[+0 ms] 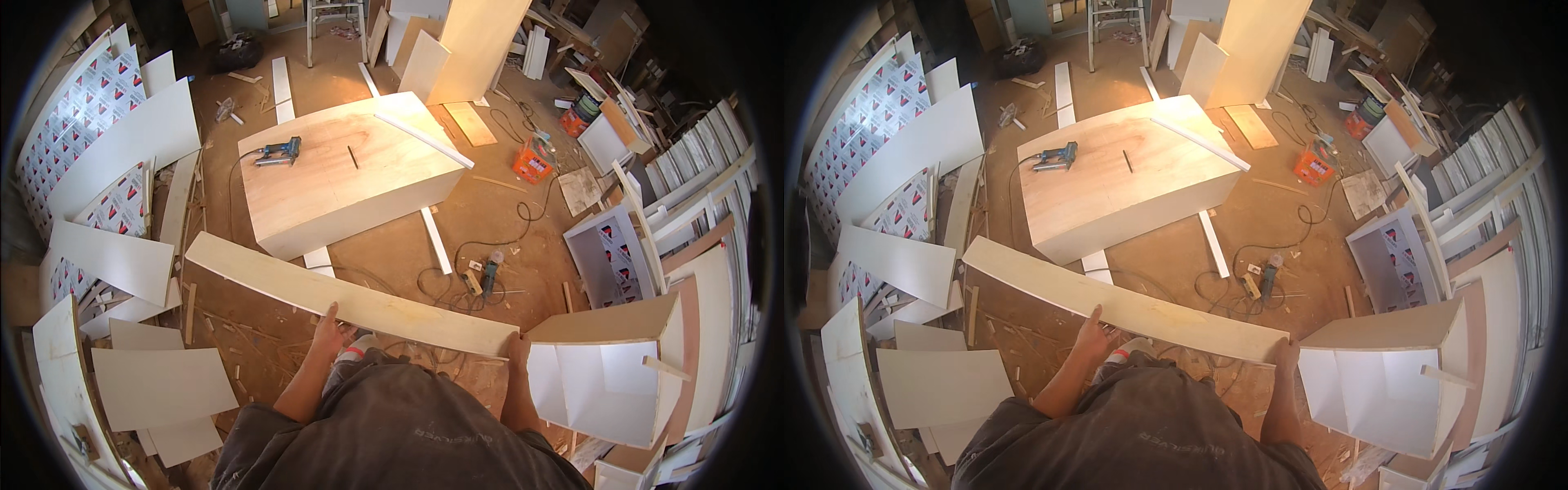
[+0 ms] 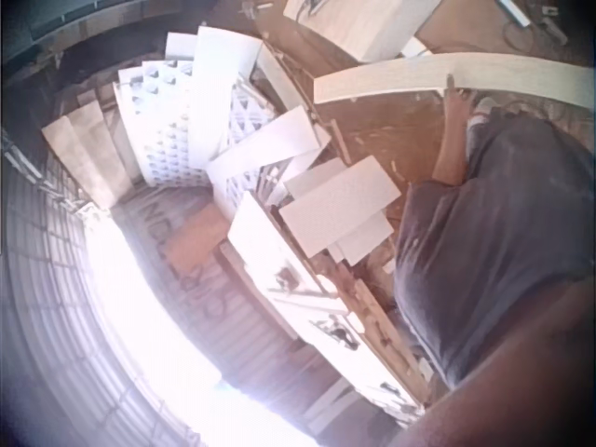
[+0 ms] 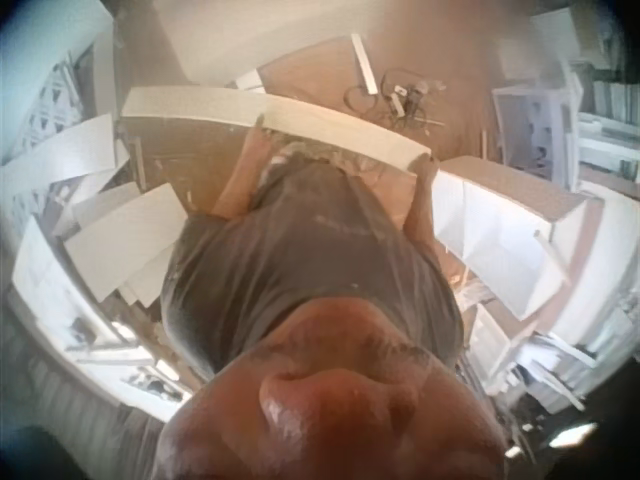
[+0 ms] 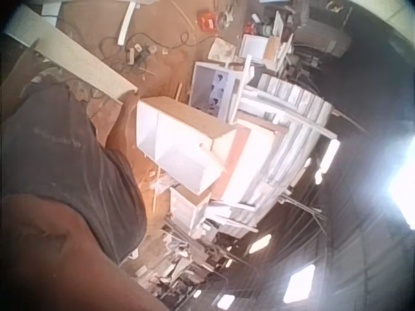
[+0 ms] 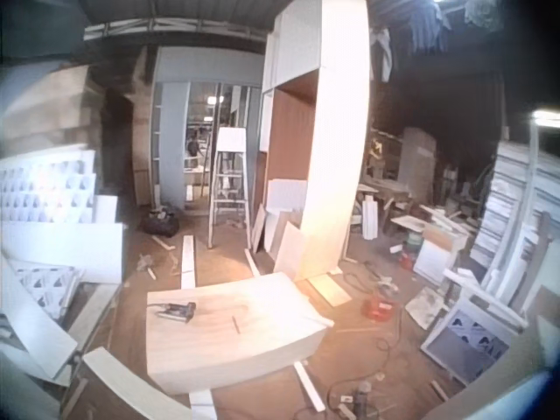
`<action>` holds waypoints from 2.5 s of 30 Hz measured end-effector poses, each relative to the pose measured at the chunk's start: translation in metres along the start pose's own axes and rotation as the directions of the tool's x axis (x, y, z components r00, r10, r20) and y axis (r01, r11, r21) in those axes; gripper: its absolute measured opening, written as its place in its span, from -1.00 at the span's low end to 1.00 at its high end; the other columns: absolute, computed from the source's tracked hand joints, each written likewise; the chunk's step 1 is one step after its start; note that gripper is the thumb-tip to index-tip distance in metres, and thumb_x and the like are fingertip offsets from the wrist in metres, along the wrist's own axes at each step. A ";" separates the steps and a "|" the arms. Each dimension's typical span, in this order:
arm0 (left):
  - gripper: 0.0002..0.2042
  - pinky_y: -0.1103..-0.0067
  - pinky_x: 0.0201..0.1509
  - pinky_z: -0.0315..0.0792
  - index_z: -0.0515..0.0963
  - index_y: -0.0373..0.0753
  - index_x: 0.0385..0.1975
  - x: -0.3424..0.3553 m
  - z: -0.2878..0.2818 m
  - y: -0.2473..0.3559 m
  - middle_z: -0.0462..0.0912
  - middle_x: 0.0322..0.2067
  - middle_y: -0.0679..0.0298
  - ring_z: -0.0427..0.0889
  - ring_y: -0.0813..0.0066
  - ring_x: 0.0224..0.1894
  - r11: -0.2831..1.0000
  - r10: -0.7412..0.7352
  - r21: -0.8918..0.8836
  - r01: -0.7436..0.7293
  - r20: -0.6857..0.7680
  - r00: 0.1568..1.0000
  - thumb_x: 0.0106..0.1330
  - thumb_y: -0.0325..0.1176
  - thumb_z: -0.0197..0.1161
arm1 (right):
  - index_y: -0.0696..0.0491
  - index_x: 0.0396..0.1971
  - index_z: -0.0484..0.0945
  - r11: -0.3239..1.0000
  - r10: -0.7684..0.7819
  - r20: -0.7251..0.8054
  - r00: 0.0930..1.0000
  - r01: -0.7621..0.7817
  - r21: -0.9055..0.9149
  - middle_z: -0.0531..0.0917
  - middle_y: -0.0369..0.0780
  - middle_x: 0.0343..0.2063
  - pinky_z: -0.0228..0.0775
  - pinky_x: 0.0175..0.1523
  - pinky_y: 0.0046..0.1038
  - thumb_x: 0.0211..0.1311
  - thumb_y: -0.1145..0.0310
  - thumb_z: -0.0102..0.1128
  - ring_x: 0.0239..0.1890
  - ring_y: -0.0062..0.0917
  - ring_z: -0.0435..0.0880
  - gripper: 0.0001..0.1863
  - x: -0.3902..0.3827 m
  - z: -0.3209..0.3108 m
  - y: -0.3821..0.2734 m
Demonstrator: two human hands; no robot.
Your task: The person assembles pieces of wood to build a structure by positioning a wooden board against a corner and securing it using pneumatic nail guns.
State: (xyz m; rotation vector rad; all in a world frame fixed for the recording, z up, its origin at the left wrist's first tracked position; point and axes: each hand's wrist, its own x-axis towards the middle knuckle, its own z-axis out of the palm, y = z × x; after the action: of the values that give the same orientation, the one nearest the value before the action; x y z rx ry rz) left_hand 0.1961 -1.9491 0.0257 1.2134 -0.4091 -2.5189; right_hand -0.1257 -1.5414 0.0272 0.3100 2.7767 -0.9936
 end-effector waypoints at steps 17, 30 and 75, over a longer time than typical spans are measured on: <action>-0.42 0.17 0.29 0.33 0.24 -0.19 0.27 0.242 0.087 0.148 0.39 0.19 0.08 0.40 0.12 0.21 0.982 0.108 -0.112 -0.155 -0.346 0.932 0.39 0.01 0.15 | 0.26 -0.03 0.50 0.982 -0.116 0.318 0.941 0.158 -0.108 0.65 0.04 -0.17 0.38 0.02 -0.28 0.29 0.18 -0.03 -0.08 -0.19 0.61 -0.54 0.229 0.214 -0.327; -0.59 0.22 0.17 0.48 0.31 -0.11 0.20 0.467 0.159 0.164 0.46 0.12 0.21 0.50 0.23 0.12 0.922 0.193 -0.168 -0.350 -0.582 0.790 0.45 -0.13 0.11 | 0.07 0.13 0.41 0.386 -0.612 0.571 0.547 0.837 -0.388 0.47 -0.04 0.07 0.36 0.11 -0.08 0.14 0.20 0.28 0.09 -0.08 0.43 -0.44 0.514 0.530 -0.551; -0.38 0.31 0.11 0.54 0.26 -0.46 0.17 0.618 0.156 0.129 0.55 0.03 -0.13 0.59 0.10 0.06 0.979 -0.189 0.009 0.204 -0.338 0.922 0.48 0.08 -0.09 | 0.22 -0.05 0.45 0.817 -0.443 0.349 0.826 0.532 -0.221 0.58 0.10 -0.23 0.37 -0.03 -0.19 0.40 0.03 -0.03 -0.14 -0.07 0.58 -0.51 0.589 0.555 -0.409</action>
State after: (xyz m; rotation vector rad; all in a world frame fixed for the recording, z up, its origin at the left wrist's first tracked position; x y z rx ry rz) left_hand -0.2723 -2.2940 -0.2648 1.7435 -0.2691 -2.4008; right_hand -0.7442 -2.1262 -0.2857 -0.5885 2.7242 -0.5942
